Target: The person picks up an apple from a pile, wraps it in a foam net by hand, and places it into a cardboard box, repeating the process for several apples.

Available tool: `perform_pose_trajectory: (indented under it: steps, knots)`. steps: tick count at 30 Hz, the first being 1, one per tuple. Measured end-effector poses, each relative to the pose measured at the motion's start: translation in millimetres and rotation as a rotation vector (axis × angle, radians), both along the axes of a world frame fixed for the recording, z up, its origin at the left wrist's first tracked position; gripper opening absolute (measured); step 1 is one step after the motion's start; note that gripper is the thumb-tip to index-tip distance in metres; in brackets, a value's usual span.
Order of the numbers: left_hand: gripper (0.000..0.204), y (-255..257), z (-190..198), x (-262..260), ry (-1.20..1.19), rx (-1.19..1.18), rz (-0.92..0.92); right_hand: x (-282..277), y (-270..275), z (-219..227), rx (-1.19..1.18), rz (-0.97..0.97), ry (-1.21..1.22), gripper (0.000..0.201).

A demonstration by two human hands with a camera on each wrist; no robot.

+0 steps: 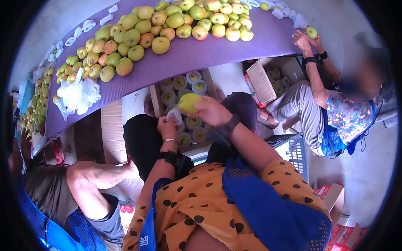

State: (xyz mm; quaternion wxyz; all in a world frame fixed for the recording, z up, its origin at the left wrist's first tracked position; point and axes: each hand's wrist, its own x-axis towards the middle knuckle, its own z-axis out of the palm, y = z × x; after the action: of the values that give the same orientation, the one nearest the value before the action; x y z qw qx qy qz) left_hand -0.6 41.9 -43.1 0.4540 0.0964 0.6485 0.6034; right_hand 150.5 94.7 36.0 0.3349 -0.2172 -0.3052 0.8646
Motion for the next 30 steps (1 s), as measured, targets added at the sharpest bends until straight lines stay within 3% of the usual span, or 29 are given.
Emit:
perform_pose_trajectory:
  steps: [4,7,9,10,12,15,19,22,24,27,30]
  knots:
    - [0.019,0.2,-3.6,2.1,0.016,-0.034,0.005,4.9,-13.7,-21.2,-0.037,0.113,0.036,0.054]
    - [0.020,-0.6,-11.6,2.3,0.121,-0.071,-0.089,2.9,-19.2,-35.1,-0.069,0.185,0.044,0.055]
    - [0.017,0.5,-23.5,-0.9,0.382,-0.057,-0.234,1.3,-18.8,-47.7,-0.094,0.200,0.029,0.055]
    - [0.017,0.5,-25.9,-1.4,0.385,-0.057,-0.241,1.1,-18.3,-52.7,-0.095,0.248,0.008,0.056]
    - [0.016,0.2,-25.0,-1.6,0.119,0.035,-0.253,1.4,-17.5,-54.8,-0.096,0.292,-0.010,0.057]
    - [0.021,-2.1,-12.8,1.2,-0.040,0.098,-0.210,1.3,-14.8,-50.2,-0.122,0.338,0.013,0.060]
    - [0.021,0.0,-5.2,0.5,-0.023,0.048,-0.162,3.5,-14.1,-49.1,-0.133,0.296,0.030,0.061]
    - [0.020,0.0,-7.9,-4.1,0.122,-0.067,-0.130,4.1,-17.5,-42.3,-0.119,0.295,0.099,0.062]
    - [0.018,0.0,-9.8,-6.6,0.375,-0.144,-0.302,3.6,-19.0,-42.3,-0.123,0.308,0.146,0.062]
    - [0.017,-2.1,-7.6,-3.3,0.413,-0.087,-0.415,1.9,-19.3,-47.3,-0.113,0.385,0.142,0.060]
    - [0.013,-1.6,-14.3,-0.5,0.294,0.086,-0.347,1.6,-16.6,-54.3,-0.132,0.318,0.116,0.054]
